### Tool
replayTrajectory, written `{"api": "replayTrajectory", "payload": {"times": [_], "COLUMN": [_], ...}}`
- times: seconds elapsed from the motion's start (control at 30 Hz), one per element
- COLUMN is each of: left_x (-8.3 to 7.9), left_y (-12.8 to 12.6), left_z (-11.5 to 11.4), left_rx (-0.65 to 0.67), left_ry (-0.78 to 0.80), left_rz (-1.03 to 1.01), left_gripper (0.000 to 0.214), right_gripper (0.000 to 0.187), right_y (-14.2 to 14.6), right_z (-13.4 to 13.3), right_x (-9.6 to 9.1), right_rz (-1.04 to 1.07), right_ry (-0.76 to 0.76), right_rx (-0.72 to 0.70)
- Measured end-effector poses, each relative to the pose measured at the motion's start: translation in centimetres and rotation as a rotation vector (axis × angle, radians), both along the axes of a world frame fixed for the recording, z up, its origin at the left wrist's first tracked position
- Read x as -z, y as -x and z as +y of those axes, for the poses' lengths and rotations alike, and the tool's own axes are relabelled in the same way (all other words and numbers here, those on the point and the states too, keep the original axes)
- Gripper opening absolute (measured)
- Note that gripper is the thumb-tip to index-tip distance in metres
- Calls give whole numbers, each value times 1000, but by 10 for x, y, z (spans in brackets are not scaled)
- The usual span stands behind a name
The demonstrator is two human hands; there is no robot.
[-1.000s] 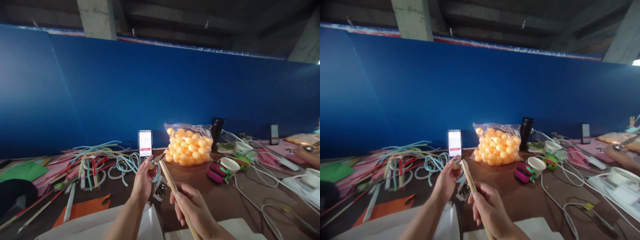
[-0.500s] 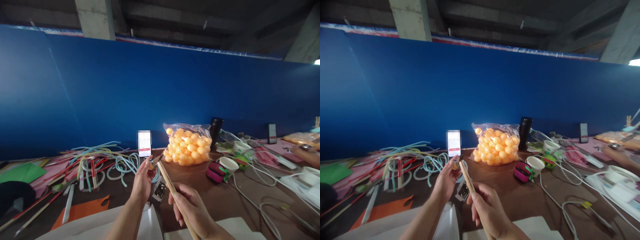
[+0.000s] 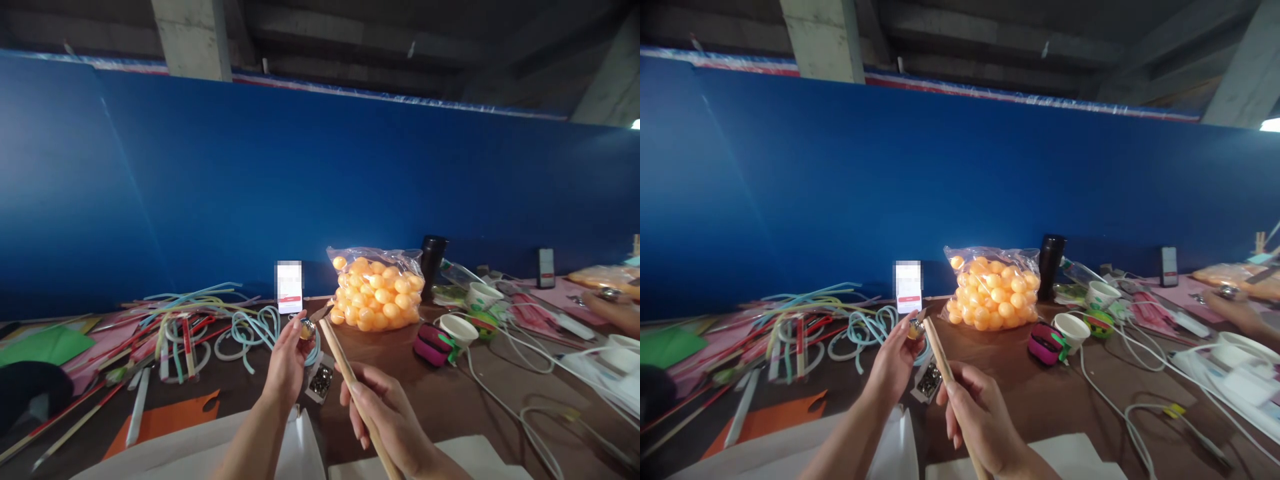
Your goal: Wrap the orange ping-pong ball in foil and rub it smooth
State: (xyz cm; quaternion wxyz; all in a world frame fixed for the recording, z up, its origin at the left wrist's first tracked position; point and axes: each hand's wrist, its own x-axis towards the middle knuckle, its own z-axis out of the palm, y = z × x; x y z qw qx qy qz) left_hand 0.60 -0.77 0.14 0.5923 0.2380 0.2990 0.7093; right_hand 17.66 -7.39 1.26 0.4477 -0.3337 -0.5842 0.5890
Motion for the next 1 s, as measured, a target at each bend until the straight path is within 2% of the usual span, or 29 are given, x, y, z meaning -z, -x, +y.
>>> {"api": "replayTrajectory", "payload": {"times": [0.23,1.0], "left_x": [-2,1], "left_y": [-1,0], "left_z": [-1,1], "left_rx": [-4,-15], "left_ry": [-4,-1], "left_rz": [9,50], "left_gripper": [38,36], "right_gripper": [36,35], "right_y": [2,0], "right_z": [0,2], "right_x": [-2,-1], "right_rz": [-48,-89], "right_ry": [17,9], "right_rx": [4,-14]}}
